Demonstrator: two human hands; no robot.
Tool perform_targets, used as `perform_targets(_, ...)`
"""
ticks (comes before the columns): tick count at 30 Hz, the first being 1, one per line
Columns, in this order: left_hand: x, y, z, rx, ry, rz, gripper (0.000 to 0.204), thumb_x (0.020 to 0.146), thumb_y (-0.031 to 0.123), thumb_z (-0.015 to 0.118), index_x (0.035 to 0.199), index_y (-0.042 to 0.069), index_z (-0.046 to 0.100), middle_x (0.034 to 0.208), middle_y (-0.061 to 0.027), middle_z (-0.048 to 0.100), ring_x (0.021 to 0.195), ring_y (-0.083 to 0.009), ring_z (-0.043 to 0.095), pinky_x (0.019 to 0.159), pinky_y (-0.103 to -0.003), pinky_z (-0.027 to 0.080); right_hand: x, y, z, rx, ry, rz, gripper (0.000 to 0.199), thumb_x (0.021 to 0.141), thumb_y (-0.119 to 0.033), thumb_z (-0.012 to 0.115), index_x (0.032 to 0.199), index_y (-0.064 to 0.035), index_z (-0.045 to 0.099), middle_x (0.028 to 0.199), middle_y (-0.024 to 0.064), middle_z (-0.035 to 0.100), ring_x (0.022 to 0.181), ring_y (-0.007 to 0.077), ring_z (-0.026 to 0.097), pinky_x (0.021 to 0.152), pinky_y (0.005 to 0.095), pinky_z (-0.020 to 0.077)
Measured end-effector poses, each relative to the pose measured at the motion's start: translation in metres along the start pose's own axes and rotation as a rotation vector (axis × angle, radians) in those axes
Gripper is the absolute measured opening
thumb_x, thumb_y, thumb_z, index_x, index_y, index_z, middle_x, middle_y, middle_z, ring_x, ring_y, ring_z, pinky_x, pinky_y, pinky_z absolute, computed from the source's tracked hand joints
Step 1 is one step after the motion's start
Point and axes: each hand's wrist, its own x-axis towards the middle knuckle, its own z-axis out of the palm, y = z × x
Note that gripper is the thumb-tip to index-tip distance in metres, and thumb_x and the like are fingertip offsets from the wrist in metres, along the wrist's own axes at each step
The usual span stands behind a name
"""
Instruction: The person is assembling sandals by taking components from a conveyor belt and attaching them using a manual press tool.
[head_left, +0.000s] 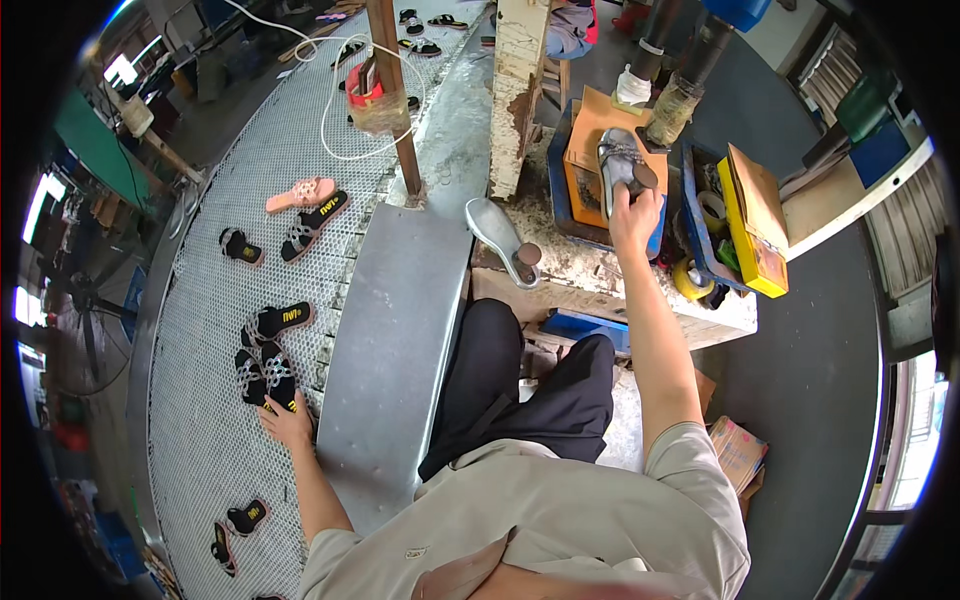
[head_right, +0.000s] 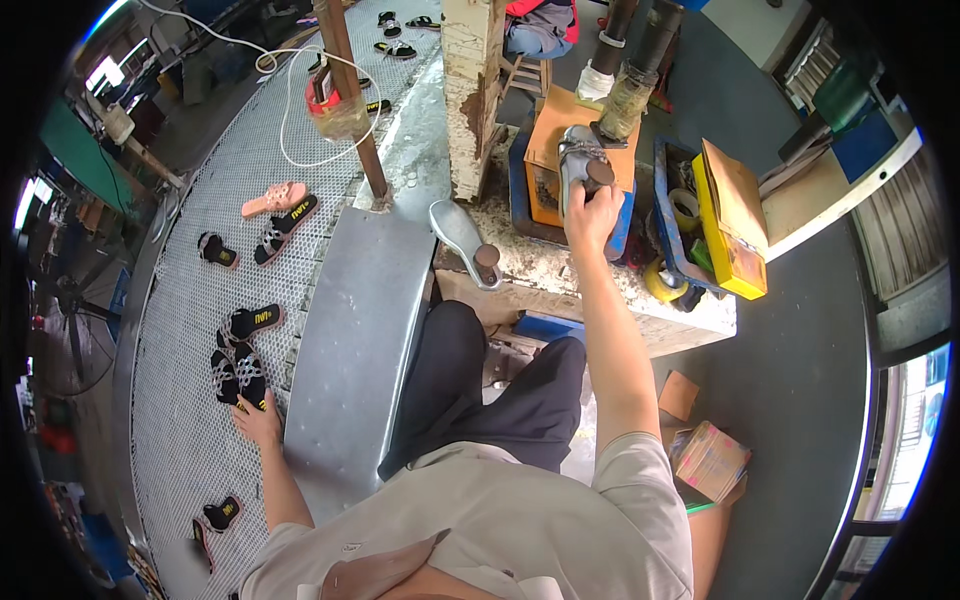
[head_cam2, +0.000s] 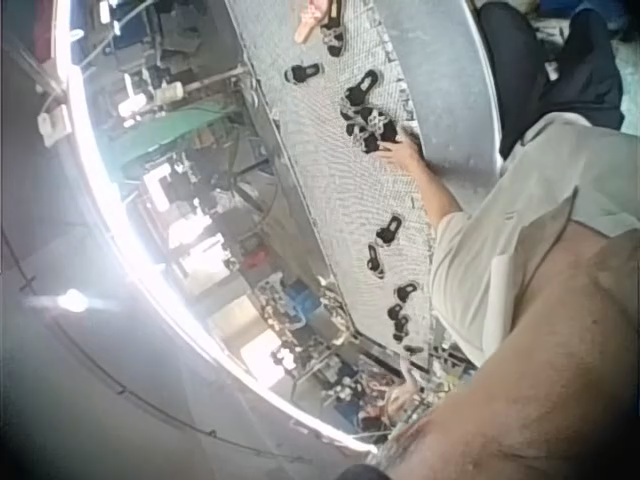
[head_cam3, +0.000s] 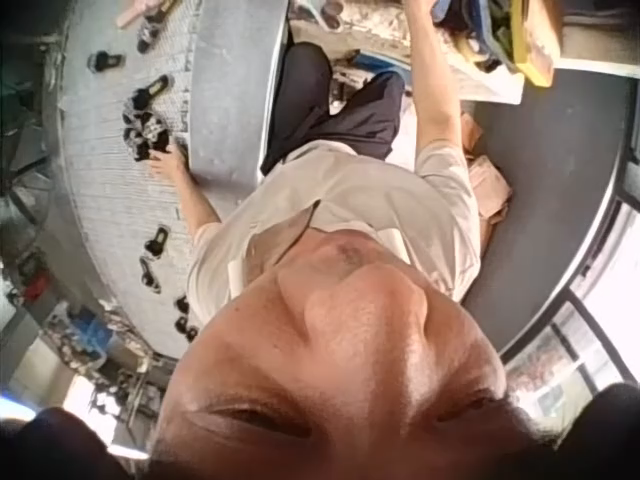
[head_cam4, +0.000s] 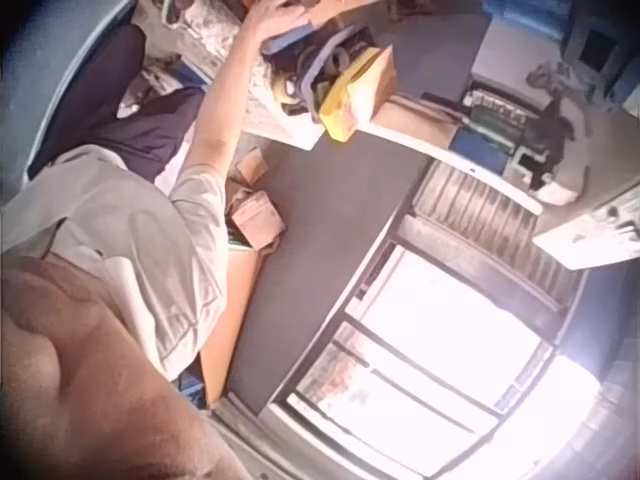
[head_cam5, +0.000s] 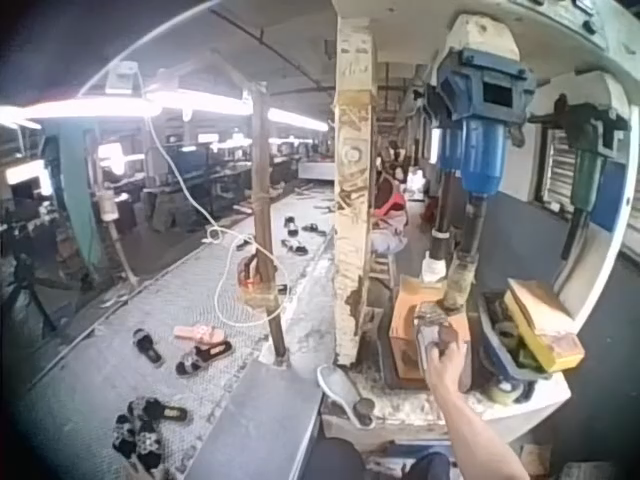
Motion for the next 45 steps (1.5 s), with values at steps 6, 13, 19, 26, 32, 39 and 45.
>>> perform_targets(6,0.028,0.045,-0.001,-0.015,0.003,-0.162,0.097,0.096,0.073,0.050,0.157,-0.002,0.040,0.161,-0.0332,0.035,0.147,-0.0492,0.036,0.120,-0.058,0.031,0.030,0.035,0.039,-0.224,-0.021,-0.034,0.036,0.091,-0.026,0.073,0.101,0.0081,0.066,0.126,0.0273,0.061,0.131,0.0483,0.044,0.113,0.0554,0.0371)
perform_targets(13,0.035,0.033,0.003,-0.020,0.060,-0.156,0.093,0.098,0.071,0.051,0.153,-0.003,0.046,0.158,-0.0325,0.039,0.145,-0.0493,0.039,0.122,-0.055,0.030,0.028,0.030,0.022,-0.253,-0.055,-0.048,0.044,0.093,-0.037,0.073,0.107,0.0051,0.072,0.124,0.0271,0.066,0.134,0.0514,0.041,0.118,0.0573,0.0298)
perform_targets(19,0.037,-0.004,0.025,-0.061,0.074,-0.213,0.074,0.099,0.052,0.053,0.148,-0.004,0.053,0.152,-0.0326,0.046,0.139,-0.0472,0.046,0.118,-0.053,0.036,0.033,0.019,0.024,-0.418,-0.040,-0.129,0.052,0.089,-0.041,0.073,0.105,0.0088,0.072,0.118,0.0331,0.066,0.129,0.0518,0.049,0.117,0.0589,0.0316)
perform_targets(26,0.053,-0.045,0.016,-0.446,0.065,-0.290,0.044,0.088,0.025,0.066,0.121,-0.004,0.068,0.116,-0.0309,0.070,0.110,-0.0485,0.066,0.098,-0.057,0.051,0.032,0.038,-0.031,-0.668,0.056,-0.423,0.051,0.087,-0.051,0.076,0.103,-0.0029,0.074,0.103,0.0167,0.073,0.102,0.0371,0.070,0.080,0.0514,0.0562)
perform_targets(32,0.061,-0.073,0.002,-0.428,-0.129,-0.651,0.061,0.086,0.043,0.081,0.128,0.001,0.066,0.126,-0.0232,0.070,0.121,-0.0410,0.066,0.104,-0.051,0.052,0.018,0.044,-0.029,-0.738,-0.053,-0.318,0.061,0.091,-0.057,0.071,0.110,0.0014,0.077,0.123,0.0169,0.074,0.124,0.0353,0.063,0.108,0.0538,0.0429)
perform_targets(39,0.075,-0.119,0.004,-0.596,-0.359,-0.700,0.061,0.076,0.040,0.090,0.113,-0.005,0.072,0.121,-0.0246,0.072,0.108,-0.0408,0.073,0.092,-0.048,0.058,0.010,0.035,-0.030,-0.717,-0.072,-0.277,0.060,0.092,-0.052,0.072,0.106,0.0060,0.076,0.121,0.0195,0.074,0.127,0.0326,0.062,0.108,0.0533,0.0432)
perform_targets(45,0.045,-0.113,-0.031,-0.621,-0.053,-0.721,0.053,0.083,0.032,0.081,0.120,-0.002,0.062,0.121,-0.0251,0.071,0.112,-0.0434,0.069,0.098,-0.050,0.056,0.012,0.040,-0.037,-0.728,-0.097,-0.276,0.060,0.093,-0.052,0.071,0.106,0.0072,0.075,0.119,0.0210,0.074,0.125,0.0342,0.062,0.107,0.0536,0.0440)
